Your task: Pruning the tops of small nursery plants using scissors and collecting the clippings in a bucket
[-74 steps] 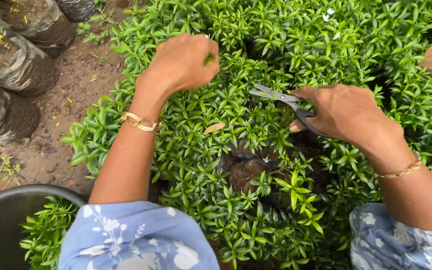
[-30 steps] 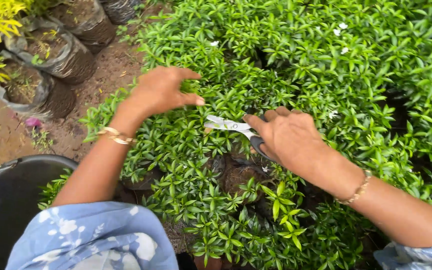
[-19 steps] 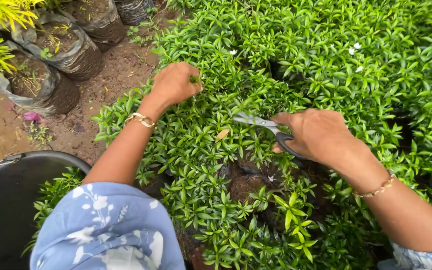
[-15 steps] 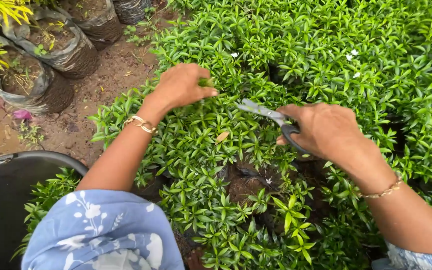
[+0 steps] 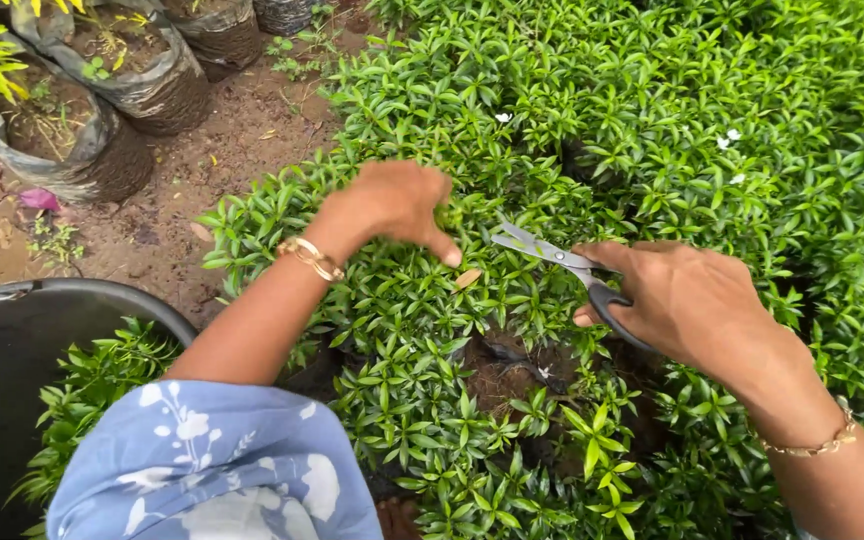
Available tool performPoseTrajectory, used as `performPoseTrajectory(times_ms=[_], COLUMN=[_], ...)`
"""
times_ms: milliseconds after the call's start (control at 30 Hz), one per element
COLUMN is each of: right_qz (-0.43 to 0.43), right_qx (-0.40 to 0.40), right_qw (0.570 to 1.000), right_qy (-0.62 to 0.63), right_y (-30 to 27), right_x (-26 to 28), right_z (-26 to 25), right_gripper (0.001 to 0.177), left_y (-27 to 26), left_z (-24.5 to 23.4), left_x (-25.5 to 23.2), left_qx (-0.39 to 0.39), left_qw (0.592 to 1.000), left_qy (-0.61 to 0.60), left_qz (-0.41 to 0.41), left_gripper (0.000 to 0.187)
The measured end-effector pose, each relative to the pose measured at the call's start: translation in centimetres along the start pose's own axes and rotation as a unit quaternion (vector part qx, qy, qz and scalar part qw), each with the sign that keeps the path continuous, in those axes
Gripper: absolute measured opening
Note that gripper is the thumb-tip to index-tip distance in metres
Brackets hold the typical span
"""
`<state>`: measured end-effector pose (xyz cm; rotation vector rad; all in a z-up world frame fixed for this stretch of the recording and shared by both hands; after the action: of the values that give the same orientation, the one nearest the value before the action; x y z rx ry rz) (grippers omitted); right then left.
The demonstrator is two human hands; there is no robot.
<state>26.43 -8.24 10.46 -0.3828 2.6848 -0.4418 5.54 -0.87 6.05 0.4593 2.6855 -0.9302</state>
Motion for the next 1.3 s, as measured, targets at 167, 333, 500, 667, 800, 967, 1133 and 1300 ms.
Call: performPoseTrajectory(times_ms=[167, 333, 500, 667, 800, 967, 1133, 1300], right_qz=[-0.030, -0.039, -0.045, -0.032, -0.038, -0.055, -0.059, -0.068], right_qx=[-0.034, -0.045, 0.021, 0.032, 0.040, 0.030, 0.034, 0.036], right_qw=[0.999, 0.998, 0.999, 0.997, 0.993, 0.991, 0.988, 0.994], right_qy=[-0.012, 0.004, 0.017, -0.056, -0.101, -0.116, -0.136, -0.079], right_y=[0.7, 2.0, 5.4, 7.2, 9.2, 8.6, 7.2, 5.8], right_x=[2.0, 4.4, 7.5, 9.3, 9.8, 11.1, 11.1, 9.5], right_z=[-0.8, -2.6, -0.3, -0.1, 1.1, -1.0, -1.5, -1.5], right_gripper=[0.073, 0.071, 0.047, 0.042, 0.043, 0.037, 0.027, 0.022], left_y=[3.4, 4.5, 4.3, 4.0, 4.6, 4.1, 4.1, 5.7], left_z=[0.2, -0.3, -0.4, -0.4, -0.2, -0.6, -0.2, -0.2], left_x=[5.0, 7.4, 7.4, 7.1, 7.3, 6.2, 6.7, 8.2], left_qx=[-0.067, -0.069, -0.088, -0.088, -0.094, -0.104, -0.109, -0.112], left_qw=[0.994, 0.980, 0.970, 0.973, 0.972, 0.972, 0.971, 0.962], left_qy=[-0.083, -0.188, -0.226, -0.214, -0.215, -0.211, -0.211, -0.244], left_qz=[-0.012, -0.018, 0.009, 0.014, 0.019, 0.028, 0.035, 0.047], left_gripper=[0.034, 0.055, 0.047, 0.047, 0.049, 0.047, 0.041, 0.027])
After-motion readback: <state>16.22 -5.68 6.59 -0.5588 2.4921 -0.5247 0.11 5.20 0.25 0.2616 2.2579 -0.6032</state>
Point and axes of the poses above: each hand's wrist, its own y-axis towards the middle knuckle, its own z-axis out of the palm, x = y × z, the point moved 8 cm from there along y, towards the middle knuckle, and after that the axes turned 12 degrees about -y, right-handed, at the moved point
